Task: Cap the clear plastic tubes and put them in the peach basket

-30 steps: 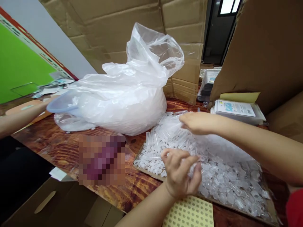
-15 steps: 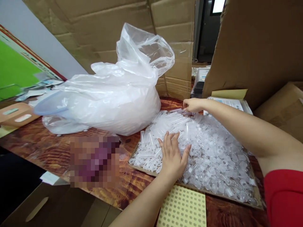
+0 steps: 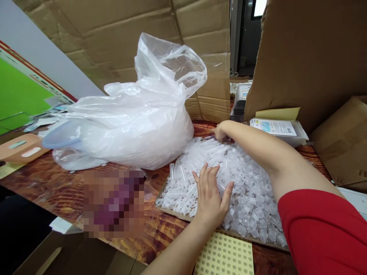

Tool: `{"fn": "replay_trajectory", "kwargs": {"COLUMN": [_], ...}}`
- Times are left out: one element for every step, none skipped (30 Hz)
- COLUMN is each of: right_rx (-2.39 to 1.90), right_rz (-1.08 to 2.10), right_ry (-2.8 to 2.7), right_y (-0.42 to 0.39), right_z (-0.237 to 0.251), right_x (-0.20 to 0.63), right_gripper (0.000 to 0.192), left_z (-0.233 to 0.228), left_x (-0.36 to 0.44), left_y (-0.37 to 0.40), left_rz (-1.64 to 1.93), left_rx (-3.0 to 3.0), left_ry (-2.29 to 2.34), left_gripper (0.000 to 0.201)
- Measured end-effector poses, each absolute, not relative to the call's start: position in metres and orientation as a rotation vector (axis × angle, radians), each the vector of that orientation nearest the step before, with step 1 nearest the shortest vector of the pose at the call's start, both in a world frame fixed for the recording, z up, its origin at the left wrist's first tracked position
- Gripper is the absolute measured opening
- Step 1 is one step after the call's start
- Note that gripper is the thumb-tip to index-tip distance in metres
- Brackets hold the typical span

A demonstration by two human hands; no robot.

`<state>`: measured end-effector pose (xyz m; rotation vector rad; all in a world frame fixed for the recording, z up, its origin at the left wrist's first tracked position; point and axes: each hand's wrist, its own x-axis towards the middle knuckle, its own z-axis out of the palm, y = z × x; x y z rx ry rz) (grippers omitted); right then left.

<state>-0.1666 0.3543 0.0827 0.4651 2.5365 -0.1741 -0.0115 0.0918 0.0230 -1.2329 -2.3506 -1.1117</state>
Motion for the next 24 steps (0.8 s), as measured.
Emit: {"fn": "replay_trajectory", "kwargs": {"right_rx": [0.45, 0.438, 0.428, 0.418, 0.408, 0.397, 0.389, 0.382, 0.376, 0.372, 0.37, 0.37, 0.369, 0.37, 0.372, 0.374, 0.376, 0.378, 0.38, 0.381, 0.381, 0.381, 0.381, 0.379], "right_rz": [-0.157, -0.141, -0.129, -0.122, -0.119, -0.12, -0.123, -0.128, -0.135, -0.145, -0.157, -0.171, -0.187, -0.203, -0.221, -0.239, -0.257, -0.273, -0.287, -0.298, -0.306, -0.312, -0.314, -0.315], "right_ry": [2.542, 2.553, 2.568, 2.585, 2.602, 2.619, 2.634, 2.647, 2.657, 2.663, 2.667, 2.669, 2.668, 2.668, 2.667, 2.667, 2.669, 2.672, 2.677, 2.684, 2.691, 2.701, 2.712, 2.723], "right_y": [0.353, 0.352, 0.352, 0.352, 0.353, 0.354, 0.355, 0.357, 0.359, 0.36, 0.362, 0.364, 0.366, 0.368, 0.37, 0.371, 0.372, 0.374, 0.375, 0.375, 0.376, 0.377, 0.377, 0.378], "right_z": [0.081, 0.08, 0.079, 0.078, 0.077, 0.076, 0.075, 0.074, 0.073, 0.073, 0.072, 0.071, 0.069, 0.068, 0.067, 0.066, 0.065, 0.064, 0.063, 0.062, 0.061, 0.06, 0.059, 0.059], "right_x": [-0.169, -0.17, -0.17, -0.169, -0.167, -0.165, -0.162, -0.159, -0.155, -0.153, -0.15, -0.148, -0.146, -0.145, -0.144, -0.142, -0.141, -0.14, -0.138, -0.137, -0.136, -0.134, -0.133, -0.133], "right_gripper": [0.111, 0.108, 0.105, 0.101, 0.097, 0.092, 0.088, 0.084, 0.079, 0.075, 0.071, 0.068, 0.066, 0.065, 0.063, 0.062, 0.061, 0.059, 0.056, 0.054, 0.051, 0.049, 0.047, 0.045], "left_z": [0.023, 0.023, 0.024, 0.024, 0.024, 0.024, 0.024, 0.024, 0.024, 0.023, 0.023, 0.022, 0.022, 0.021, 0.021, 0.021, 0.021, 0.021, 0.021, 0.021, 0.021, 0.021, 0.021, 0.021], "left_x": [-0.012, -0.012, -0.013, -0.013, -0.013, -0.013, -0.013, -0.013, -0.013, -0.013, -0.013, -0.014, -0.014, -0.014, -0.015, -0.015, -0.015, -0.016, -0.016, -0.016, -0.016, -0.017, -0.017, -0.017], "left_y": [0.092, 0.092, 0.092, 0.092, 0.092, 0.092, 0.092, 0.093, 0.093, 0.093, 0.093, 0.094, 0.094, 0.094, 0.095, 0.095, 0.095, 0.095, 0.095, 0.095, 0.095, 0.095, 0.095, 0.095], "left_rz": [-1.114, -1.117, -1.121, -1.126, -1.13, -1.135, -1.139, -1.142, -1.146, -1.148, -1.15, -1.151, -1.152, -1.153, -1.155, -1.159, -1.163, -1.166, -1.169, -1.171, -1.172, -1.172, -1.172, -1.173], "left_rx": [-1.226, -1.219, -1.211, -1.205, -1.203, -1.206, -1.212, -1.22, -1.226, -1.228, -1.226, -1.22, -1.213, -1.206, -1.2, -1.196, -1.194, -1.194, -1.196, -1.201, -1.206, -1.21, -1.213, -1.215], "left_ry": [-2.351, -2.348, -2.344, -2.339, -2.336, -2.334, -2.334, -2.335, -2.337, -2.338, -2.339, -2.34, -2.343, -2.345, -2.347, -2.345, -2.344, -2.342, -2.341, -2.341, -2.342, -2.343, -2.343, -2.343], "left_gripper": [0.051, 0.051, 0.051, 0.051, 0.051, 0.051, 0.051, 0.05, 0.05, 0.05, 0.05, 0.05, 0.05, 0.05, 0.05, 0.05, 0.05, 0.05, 0.05, 0.049, 0.049, 0.048, 0.048, 0.048]}}
